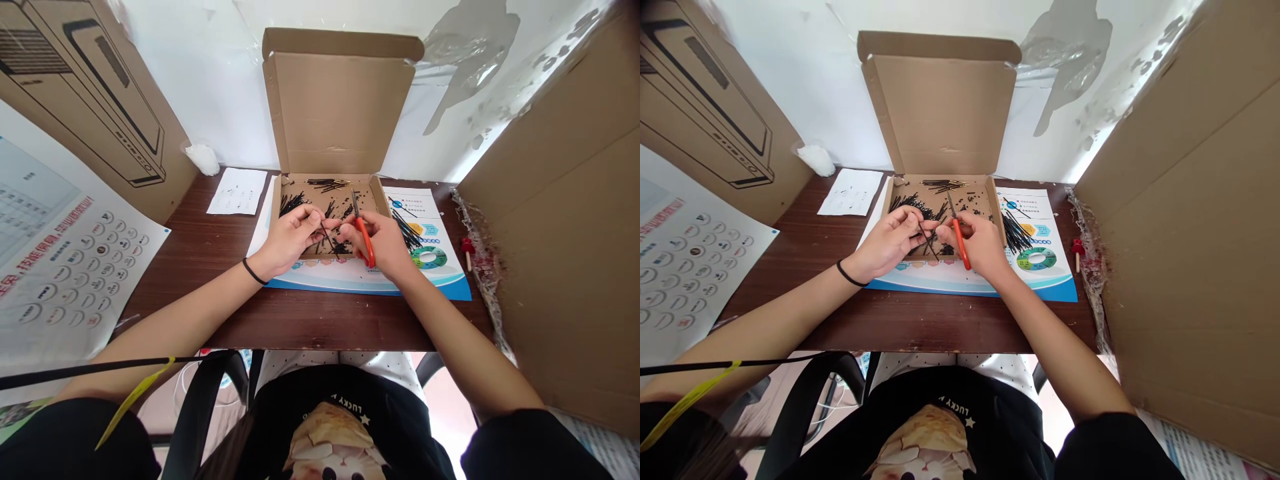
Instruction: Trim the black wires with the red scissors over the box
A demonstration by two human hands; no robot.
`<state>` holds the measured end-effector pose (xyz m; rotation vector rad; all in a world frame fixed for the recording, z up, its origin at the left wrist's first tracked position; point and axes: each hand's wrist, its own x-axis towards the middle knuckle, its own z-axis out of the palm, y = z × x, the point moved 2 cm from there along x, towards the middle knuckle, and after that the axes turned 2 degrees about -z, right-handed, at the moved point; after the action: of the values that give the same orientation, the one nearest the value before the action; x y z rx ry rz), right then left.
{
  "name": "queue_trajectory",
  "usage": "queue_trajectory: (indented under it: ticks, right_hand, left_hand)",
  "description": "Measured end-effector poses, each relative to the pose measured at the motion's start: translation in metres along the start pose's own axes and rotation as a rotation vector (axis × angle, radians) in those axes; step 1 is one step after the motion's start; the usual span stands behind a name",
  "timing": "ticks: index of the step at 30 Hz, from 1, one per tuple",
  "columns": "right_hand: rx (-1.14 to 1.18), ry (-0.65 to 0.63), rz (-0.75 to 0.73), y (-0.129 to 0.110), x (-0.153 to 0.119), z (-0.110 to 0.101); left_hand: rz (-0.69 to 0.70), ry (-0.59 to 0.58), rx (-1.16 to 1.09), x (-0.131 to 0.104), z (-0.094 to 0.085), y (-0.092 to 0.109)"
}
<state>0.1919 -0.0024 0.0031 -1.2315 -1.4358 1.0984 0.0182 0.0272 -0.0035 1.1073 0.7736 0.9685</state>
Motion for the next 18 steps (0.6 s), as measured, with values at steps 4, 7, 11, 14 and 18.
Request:
queue_trajectory:
  ticks: [4,7,11,14,18]
  right_hand:
    - [0.147,-0.091,0.048,0.004,0.0,0.013]
    - [0.183,-0.116,0.058,0.006,0.0,0.017]
    - [0.217,-0.097,0.07,0.005,0.0,0.016]
    - [0.237,-0.098,0.073,0.004,0.0,0.015]
    - [0.214,-0.093,0.09,0.005,0.0,0.014]
  left_hand:
    - [0.014,0.058,0.027,0.0,0.001,0.001]
    - [0.025,0.105,0.052,0.0,0.0,0.002]
    - [0.003,0.099,0.03,0.0,-0.001,0.003]
    - [-0.009,0.057,0.015,-0.001,-0.001,0.004]
    - [-0.015,0.048,0.024,-0.002,-0.001,0.004]
